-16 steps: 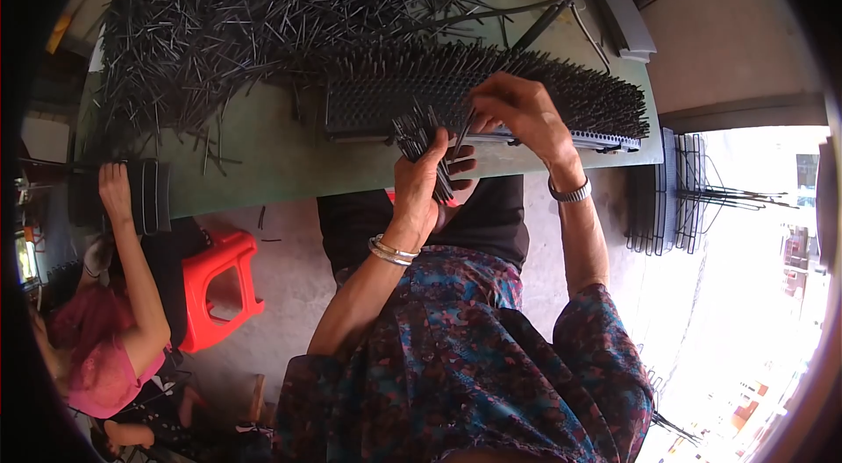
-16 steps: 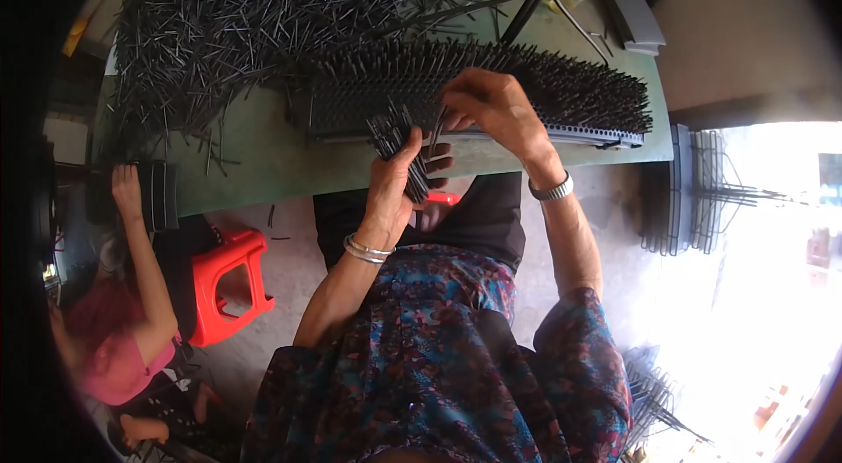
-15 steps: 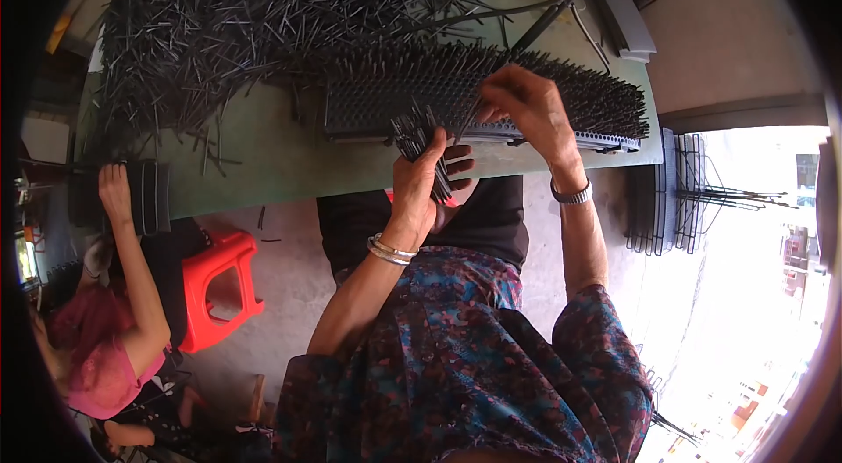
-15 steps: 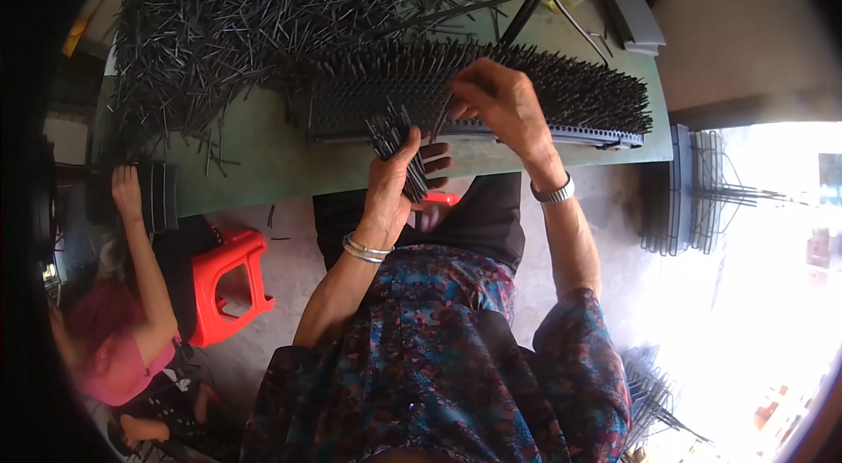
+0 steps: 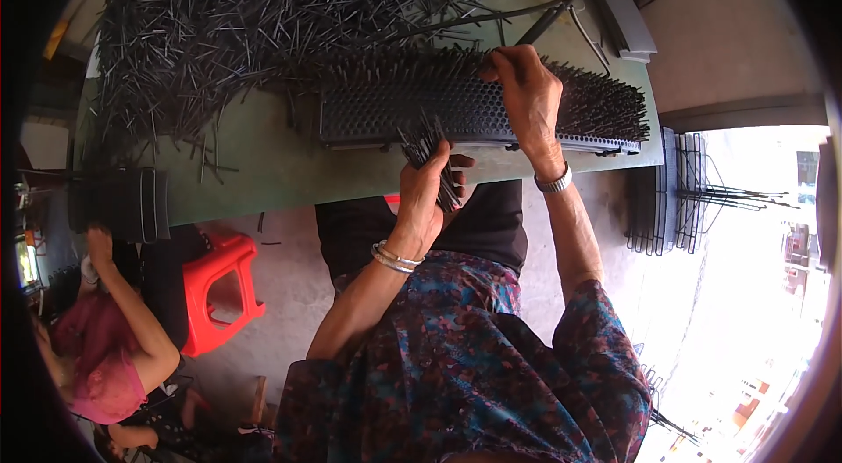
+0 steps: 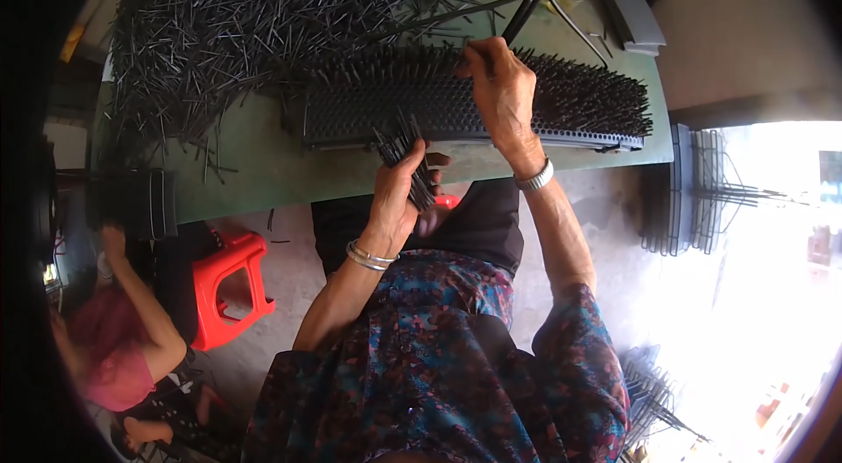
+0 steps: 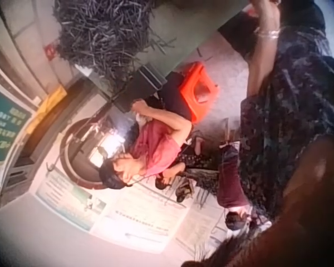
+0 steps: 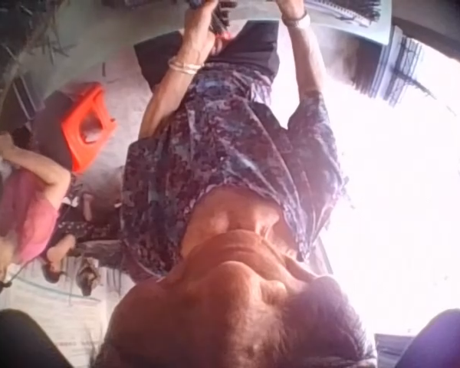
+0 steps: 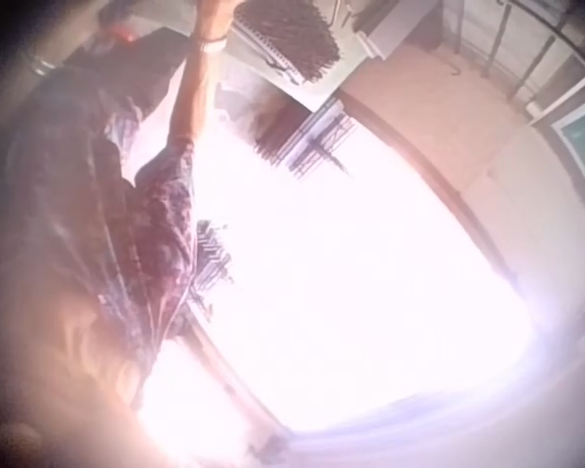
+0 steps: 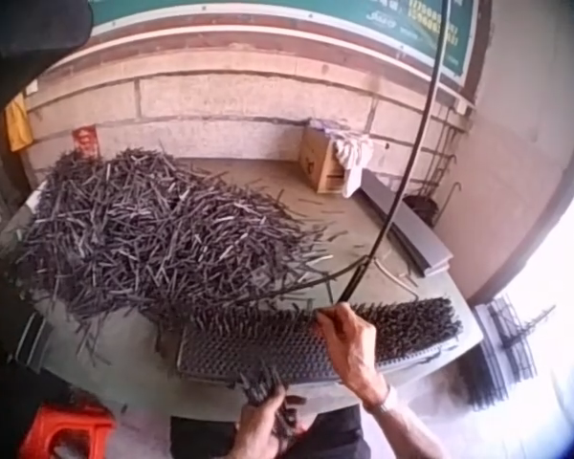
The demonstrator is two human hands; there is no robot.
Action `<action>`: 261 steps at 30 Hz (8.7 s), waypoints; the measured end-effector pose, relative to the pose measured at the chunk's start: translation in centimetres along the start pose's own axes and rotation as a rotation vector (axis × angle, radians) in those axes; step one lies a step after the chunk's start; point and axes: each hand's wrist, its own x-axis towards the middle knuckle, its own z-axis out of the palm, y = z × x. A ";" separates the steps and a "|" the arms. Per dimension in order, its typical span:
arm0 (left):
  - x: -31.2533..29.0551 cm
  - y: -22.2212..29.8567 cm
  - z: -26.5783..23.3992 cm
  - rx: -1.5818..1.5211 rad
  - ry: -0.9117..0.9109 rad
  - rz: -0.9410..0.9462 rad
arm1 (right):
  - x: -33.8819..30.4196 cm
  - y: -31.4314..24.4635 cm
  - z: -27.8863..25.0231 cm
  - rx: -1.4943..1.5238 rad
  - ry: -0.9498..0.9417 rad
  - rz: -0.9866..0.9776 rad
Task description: Manually inserting metal bristles into the holes of a brush base.
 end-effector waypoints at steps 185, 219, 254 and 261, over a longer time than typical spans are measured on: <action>0.0 -0.7 2.5 0.172 -0.109 -0.031 | -0.3 0.2 -5.8 0.277 -0.126 0.229; 1.0 -2.0 2.4 -0.189 -0.198 -0.281 | 1.7 2.7 -5.0 0.041 -0.150 0.057; 0.7 -2.5 2.1 -0.080 -0.152 -0.173 | 2.4 3.9 -4.8 -0.125 -0.400 -0.245; 0.4 -2.2 2.4 -0.055 -0.153 -0.160 | 1.5 4.9 -4.4 -0.172 -0.211 -0.307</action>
